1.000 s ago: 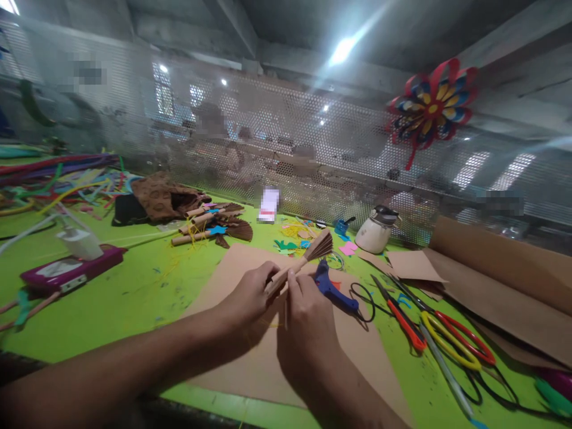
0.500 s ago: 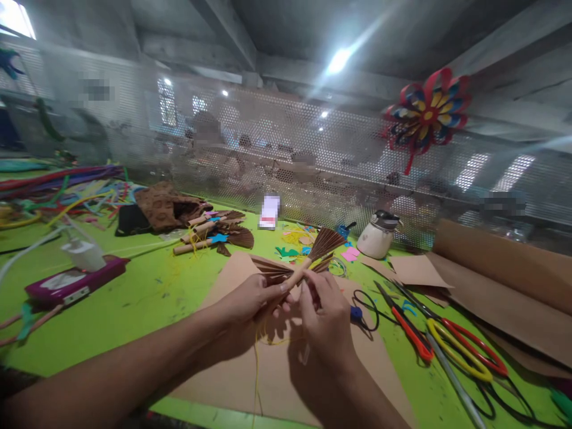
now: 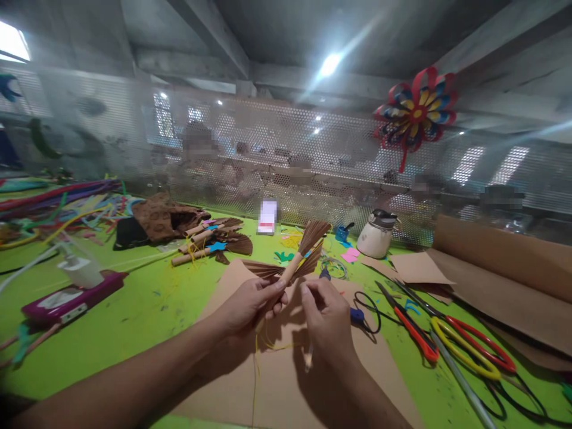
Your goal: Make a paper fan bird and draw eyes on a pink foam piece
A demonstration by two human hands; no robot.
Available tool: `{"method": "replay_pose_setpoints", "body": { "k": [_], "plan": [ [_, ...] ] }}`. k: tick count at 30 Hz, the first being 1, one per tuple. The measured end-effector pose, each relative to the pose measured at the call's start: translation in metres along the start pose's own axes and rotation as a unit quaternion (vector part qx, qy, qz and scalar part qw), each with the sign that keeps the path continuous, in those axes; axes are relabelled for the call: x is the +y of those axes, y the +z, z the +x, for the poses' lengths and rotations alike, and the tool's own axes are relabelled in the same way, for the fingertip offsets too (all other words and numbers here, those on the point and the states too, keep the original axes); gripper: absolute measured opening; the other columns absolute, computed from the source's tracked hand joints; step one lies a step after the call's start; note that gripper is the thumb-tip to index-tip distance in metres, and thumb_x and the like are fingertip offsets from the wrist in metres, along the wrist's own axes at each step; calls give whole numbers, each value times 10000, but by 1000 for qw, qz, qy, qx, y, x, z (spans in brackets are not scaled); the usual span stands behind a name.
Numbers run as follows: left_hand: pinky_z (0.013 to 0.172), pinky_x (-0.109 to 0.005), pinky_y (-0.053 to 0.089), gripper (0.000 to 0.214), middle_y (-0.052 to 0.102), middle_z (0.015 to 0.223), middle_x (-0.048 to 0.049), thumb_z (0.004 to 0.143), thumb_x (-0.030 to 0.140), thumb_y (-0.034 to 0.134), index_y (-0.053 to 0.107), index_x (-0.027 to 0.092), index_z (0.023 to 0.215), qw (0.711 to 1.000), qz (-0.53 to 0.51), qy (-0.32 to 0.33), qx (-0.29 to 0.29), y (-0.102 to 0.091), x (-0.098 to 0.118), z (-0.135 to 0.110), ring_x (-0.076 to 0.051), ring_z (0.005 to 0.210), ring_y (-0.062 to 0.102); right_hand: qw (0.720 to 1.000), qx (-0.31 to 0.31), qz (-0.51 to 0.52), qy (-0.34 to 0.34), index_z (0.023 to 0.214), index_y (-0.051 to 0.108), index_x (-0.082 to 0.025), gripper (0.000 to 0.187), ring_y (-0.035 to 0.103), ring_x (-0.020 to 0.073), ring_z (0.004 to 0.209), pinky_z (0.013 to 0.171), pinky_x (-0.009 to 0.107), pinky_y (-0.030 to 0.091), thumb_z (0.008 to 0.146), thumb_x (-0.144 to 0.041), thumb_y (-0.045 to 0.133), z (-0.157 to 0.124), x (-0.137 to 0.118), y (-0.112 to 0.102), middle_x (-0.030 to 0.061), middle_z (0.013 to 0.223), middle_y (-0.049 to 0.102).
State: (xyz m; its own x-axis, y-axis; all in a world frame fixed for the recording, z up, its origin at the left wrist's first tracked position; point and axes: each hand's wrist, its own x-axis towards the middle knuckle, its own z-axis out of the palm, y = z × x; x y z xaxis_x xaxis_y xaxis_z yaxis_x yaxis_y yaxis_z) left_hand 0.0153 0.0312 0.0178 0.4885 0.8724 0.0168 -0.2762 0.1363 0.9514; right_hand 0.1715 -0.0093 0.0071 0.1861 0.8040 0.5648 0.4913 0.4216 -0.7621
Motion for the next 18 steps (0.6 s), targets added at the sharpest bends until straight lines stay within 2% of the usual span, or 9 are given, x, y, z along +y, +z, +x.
{"method": "replay_pose_setpoints", "body": {
  "k": [6,12,18],
  "plan": [
    [516,-202,380,405,590,627,-37,708,476,754,659,82,696,1000,-14,13,4,-1,1,1,-81,524,497,1000,-11,24,5,659,603,-179,299,498,143,567,531,266,396,855,-399,550,1,-2,3,5,613,541],
    [514,-167,386,382,615,660,-35,644,426,820,647,96,728,997,-69,2,33,5,1,0,-75,553,522,988,-5,130,86,676,645,-174,306,473,138,537,497,263,367,775,-464,647,4,-10,-1,1,579,539],
    [507,-155,398,367,609,667,-34,663,405,817,631,103,757,998,-58,-12,30,7,3,-4,-77,567,530,956,-11,246,159,837,630,-174,345,474,116,520,500,261,387,722,-490,705,15,-11,-10,-21,633,542]
  ]
}}
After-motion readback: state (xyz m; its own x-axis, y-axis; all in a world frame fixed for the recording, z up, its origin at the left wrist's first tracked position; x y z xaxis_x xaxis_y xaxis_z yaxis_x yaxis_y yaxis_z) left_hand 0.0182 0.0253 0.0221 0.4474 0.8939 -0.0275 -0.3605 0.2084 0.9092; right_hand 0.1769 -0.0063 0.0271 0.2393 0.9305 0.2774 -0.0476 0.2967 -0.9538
